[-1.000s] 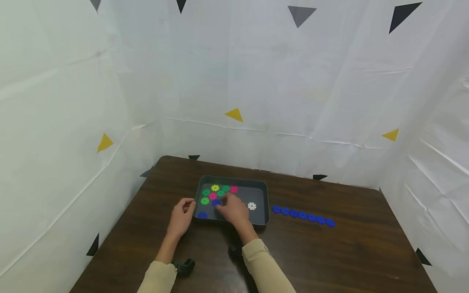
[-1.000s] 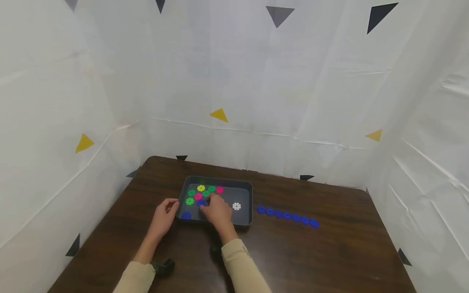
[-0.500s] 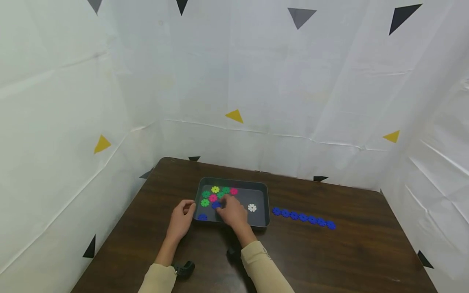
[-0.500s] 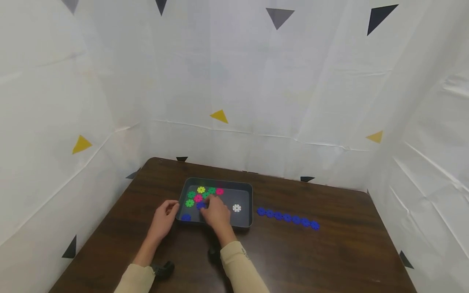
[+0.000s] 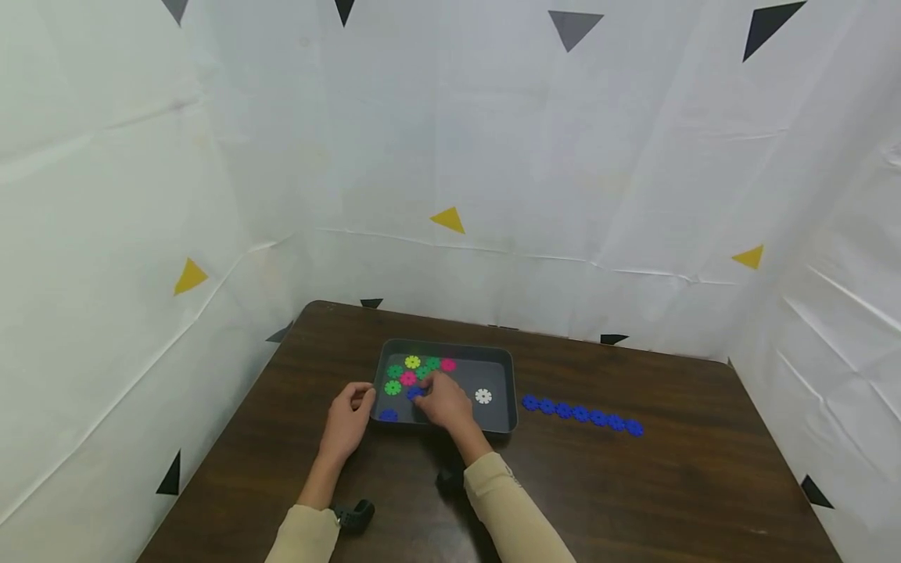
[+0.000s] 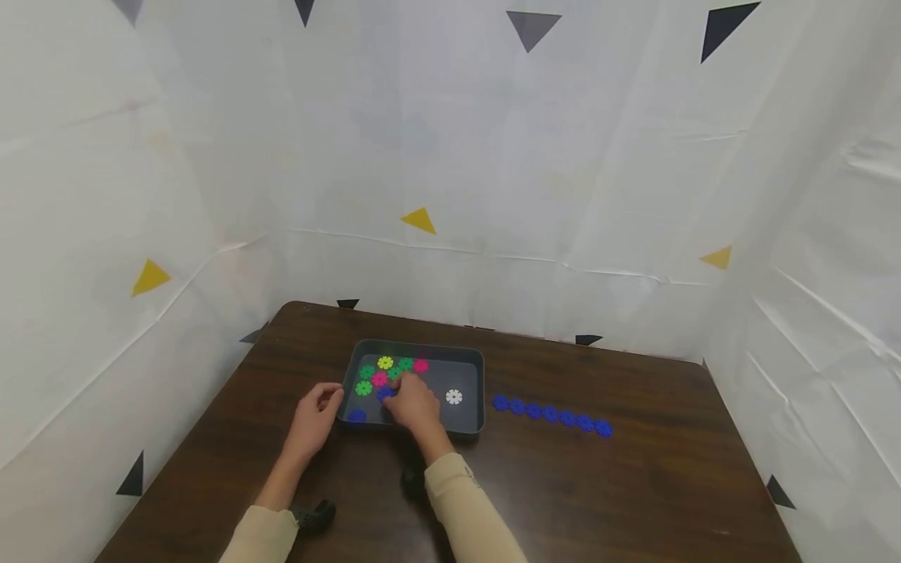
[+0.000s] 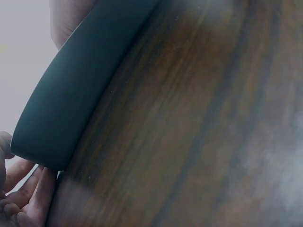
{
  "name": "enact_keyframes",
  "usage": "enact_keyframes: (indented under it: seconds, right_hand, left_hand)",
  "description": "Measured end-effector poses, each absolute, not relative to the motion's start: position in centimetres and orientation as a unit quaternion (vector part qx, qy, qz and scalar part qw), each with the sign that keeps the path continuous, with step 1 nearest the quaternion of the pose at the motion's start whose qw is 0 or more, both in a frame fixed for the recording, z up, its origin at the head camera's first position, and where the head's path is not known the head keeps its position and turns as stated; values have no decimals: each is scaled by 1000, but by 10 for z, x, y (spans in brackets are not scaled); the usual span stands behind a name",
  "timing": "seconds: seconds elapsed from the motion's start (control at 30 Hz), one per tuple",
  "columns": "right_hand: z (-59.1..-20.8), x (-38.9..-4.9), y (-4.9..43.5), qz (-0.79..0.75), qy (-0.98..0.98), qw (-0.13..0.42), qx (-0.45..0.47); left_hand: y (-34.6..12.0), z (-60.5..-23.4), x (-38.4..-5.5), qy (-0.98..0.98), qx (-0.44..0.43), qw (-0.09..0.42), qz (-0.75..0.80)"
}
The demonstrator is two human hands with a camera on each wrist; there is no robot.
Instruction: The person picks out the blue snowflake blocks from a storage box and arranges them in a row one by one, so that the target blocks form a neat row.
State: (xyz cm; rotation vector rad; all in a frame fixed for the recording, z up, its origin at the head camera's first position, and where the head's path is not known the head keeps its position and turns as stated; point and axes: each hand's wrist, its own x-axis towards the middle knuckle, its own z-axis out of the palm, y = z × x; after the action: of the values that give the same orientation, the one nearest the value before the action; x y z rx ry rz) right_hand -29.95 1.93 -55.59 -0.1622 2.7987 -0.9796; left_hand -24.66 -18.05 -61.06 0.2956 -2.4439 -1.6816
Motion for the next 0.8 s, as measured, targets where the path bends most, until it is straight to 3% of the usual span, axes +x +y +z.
enact_keyframes:
  seconds: [0.37, 0.8]
  right_hand:
    - [-560, -306, 26, -387, 915, 85, -71]
    - [-558, -307, 42, -491, 852, 121, -137]
  left_hand:
    - [-181, -608, -245, -814, 89, 89, -567]
    - [-182, -609, -247, -811, 87, 91, -571]
